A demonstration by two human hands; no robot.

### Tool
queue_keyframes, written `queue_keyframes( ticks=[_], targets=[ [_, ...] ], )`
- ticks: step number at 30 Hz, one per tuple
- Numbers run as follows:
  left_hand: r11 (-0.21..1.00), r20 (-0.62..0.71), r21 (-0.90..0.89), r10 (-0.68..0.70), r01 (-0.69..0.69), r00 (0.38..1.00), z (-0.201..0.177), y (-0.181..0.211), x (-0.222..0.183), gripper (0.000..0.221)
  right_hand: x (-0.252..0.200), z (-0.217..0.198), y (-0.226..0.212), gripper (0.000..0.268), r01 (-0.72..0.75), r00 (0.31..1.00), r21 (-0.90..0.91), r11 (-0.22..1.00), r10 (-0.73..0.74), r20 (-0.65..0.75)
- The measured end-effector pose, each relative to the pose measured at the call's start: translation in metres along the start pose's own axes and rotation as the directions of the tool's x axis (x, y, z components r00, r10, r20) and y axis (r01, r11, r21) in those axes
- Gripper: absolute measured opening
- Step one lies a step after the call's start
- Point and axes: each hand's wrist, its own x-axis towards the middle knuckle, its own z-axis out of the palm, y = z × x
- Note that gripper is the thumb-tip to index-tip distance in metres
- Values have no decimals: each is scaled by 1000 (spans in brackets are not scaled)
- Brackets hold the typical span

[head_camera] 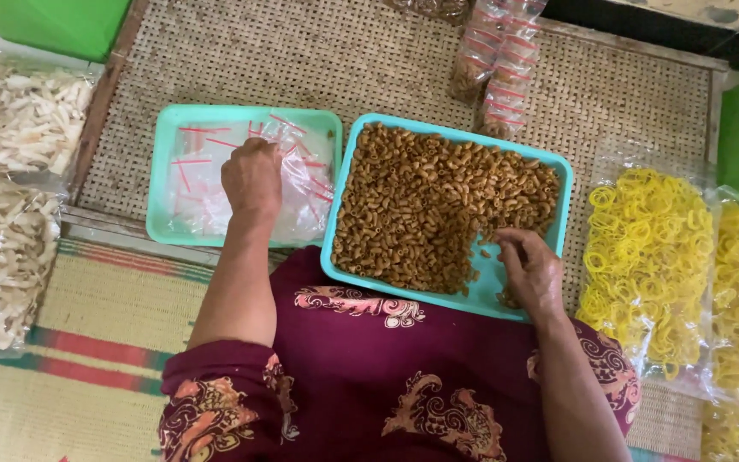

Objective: The person sits on a woven mat and repeatedly scoops brown snack pieces from a blue tray into small clear plastic bags. They seal each bag and place it aside, continuing the process throughout the clip.

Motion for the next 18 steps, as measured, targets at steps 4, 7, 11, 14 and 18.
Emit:
queue_keyframes(
  ticks=[4, 7, 11, 14, 18],
  targets=[
    [991, -178, -96, 80, -98, 981, -8, 4, -3, 18, 1, 1, 0, 16, -3, 1000, 13, 1000, 3, 8],
    [987, -253, -139, 48, -85, 966, -30, 15, -6, 10, 2, 2, 2, 18, -8, 1000, 16, 1000, 8, 13],
    [984, -192, -176, -38, 4, 981, -15, 9, -3, 6, 0, 0, -2, 18, -13, 1000, 17, 1000, 13, 15],
    [949, -140, -315, -65, 18, 988, -7, 0, -1, 11, 1, -2, -10, 16, -28, 1000, 23, 999, 27, 16],
    [816, -145, -577, -52, -42, 988, -28, 10, -8, 29, 0, -3, -15, 17, -34, 999, 34, 999, 33, 31]
  ],
)
